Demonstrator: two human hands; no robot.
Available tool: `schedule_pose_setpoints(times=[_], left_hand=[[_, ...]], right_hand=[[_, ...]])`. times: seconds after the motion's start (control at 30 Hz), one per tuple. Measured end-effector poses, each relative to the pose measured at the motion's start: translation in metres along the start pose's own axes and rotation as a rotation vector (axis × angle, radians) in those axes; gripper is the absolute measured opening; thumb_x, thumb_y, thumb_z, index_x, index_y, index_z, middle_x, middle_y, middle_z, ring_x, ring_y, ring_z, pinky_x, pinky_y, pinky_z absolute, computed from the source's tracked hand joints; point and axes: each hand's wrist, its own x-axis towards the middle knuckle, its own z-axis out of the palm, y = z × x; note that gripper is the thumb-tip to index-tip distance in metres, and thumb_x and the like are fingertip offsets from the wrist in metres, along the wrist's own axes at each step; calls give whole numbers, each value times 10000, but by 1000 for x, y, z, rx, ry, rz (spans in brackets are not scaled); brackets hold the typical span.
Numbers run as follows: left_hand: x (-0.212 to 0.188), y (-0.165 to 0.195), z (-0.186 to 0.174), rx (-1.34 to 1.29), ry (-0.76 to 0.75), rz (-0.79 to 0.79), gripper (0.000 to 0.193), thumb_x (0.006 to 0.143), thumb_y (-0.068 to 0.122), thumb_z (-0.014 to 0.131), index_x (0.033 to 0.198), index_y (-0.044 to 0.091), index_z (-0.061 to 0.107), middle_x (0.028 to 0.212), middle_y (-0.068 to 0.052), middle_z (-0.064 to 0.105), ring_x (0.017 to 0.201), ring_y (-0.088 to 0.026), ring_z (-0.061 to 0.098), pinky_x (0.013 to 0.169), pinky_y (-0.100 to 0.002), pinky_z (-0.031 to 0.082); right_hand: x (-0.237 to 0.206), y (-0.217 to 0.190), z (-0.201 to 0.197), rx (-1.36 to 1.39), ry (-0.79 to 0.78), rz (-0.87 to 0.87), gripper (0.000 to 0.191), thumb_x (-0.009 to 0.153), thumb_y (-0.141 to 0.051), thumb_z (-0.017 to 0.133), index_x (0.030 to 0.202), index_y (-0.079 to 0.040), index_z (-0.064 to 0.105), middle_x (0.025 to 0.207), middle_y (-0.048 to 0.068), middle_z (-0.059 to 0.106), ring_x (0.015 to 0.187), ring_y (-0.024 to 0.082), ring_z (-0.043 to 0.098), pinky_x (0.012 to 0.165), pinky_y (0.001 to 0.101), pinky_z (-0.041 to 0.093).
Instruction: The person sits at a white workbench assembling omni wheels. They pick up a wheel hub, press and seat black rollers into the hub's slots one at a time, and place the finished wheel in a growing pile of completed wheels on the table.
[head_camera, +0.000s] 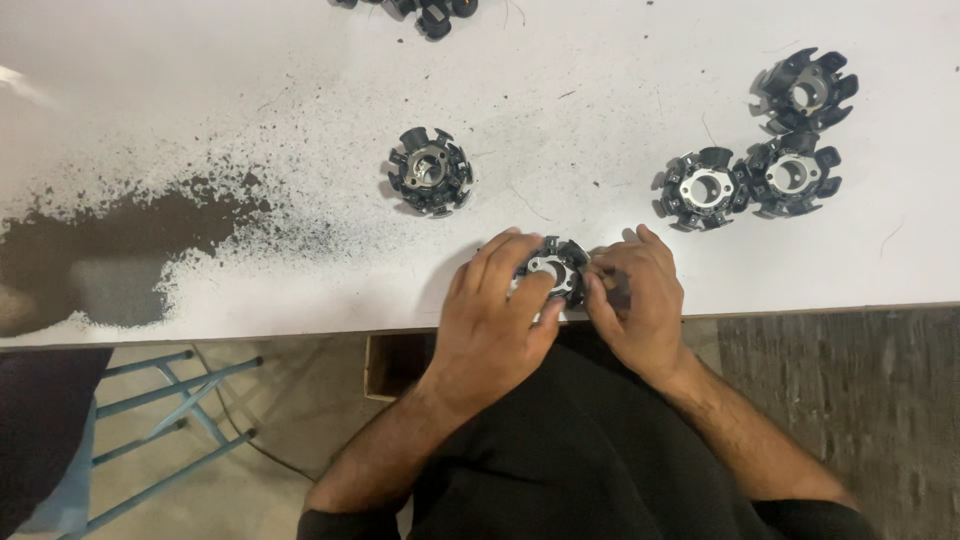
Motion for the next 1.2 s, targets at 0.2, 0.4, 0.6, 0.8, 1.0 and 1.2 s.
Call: schedule_pose_setpoints(times=[0.2, 0.4, 0.6, 0.8, 1.0, 1.2], left_hand=[[11, -11, 38, -87, 23, -150, 249, 856, 111, 776, 1055, 29, 652, 1356, -173, 560, 1253, -372, 568, 1025, -467, 507], [-3, -23, 43, -180, 84, -167, 186, 879, 104, 774, 1041, 63, 694, 1365, -134, 580, 1233, -336, 581, 1029, -446, 513], [1, -22, 40, -157, 46, -114, 166, 821, 117, 790, 960, 80, 708, 1339, -126, 582, 1230, -342, 571, 1023, -453, 492], [1, -21, 53, -211, 107, -191, 133, 865, 109, 773, 944, 74, 673, 1337, -97, 618, 1214, -324, 583, 1025, -456, 478], [-2, -23, 62, -183, 137, -184, 134, 863, 69, 731, 920, 60, 610, 1321, -111, 602, 1199, -327, 570, 1021, -478, 446], [-5, -22, 65, -171, 171, -172, 144, 843, 56, 723, 909, 55, 595, 1312, -102, 599, 1198, -319, 567, 993, -475, 452]], right_hand=[[-7, -2, 4, -60, 15, -67, 299, 830, 18, 774, 1074, -48, 615, 1040, 103, 682, 1050, 295, 663, 1168, 575, 425], [-5, -6, 4, -83, -3, -60, 287, 817, 12, 790, 1057, -47, 643, 1021, 90, 686, 1029, 290, 662, 1143, 565, 446], [3, -10, 0, -58, -54, -30, 271, 807, -11, 796, 1032, -57, 652, 991, 75, 694, 977, 282, 667, 1141, 561, 470], [4, -9, -1, -47, -84, -8, 258, 829, -18, 784, 1041, -69, 647, 997, 68, 701, 985, 273, 679, 1152, 561, 467], [5, -8, 0, -35, -64, -18, 266, 834, -14, 785, 1053, -62, 644, 1015, 73, 706, 1013, 296, 675, 1128, 545, 484], [6, -13, -1, -49, -63, -72, 281, 832, 8, 799, 1061, -60, 649, 1018, 76, 704, 1019, 305, 683, 1095, 529, 511]])
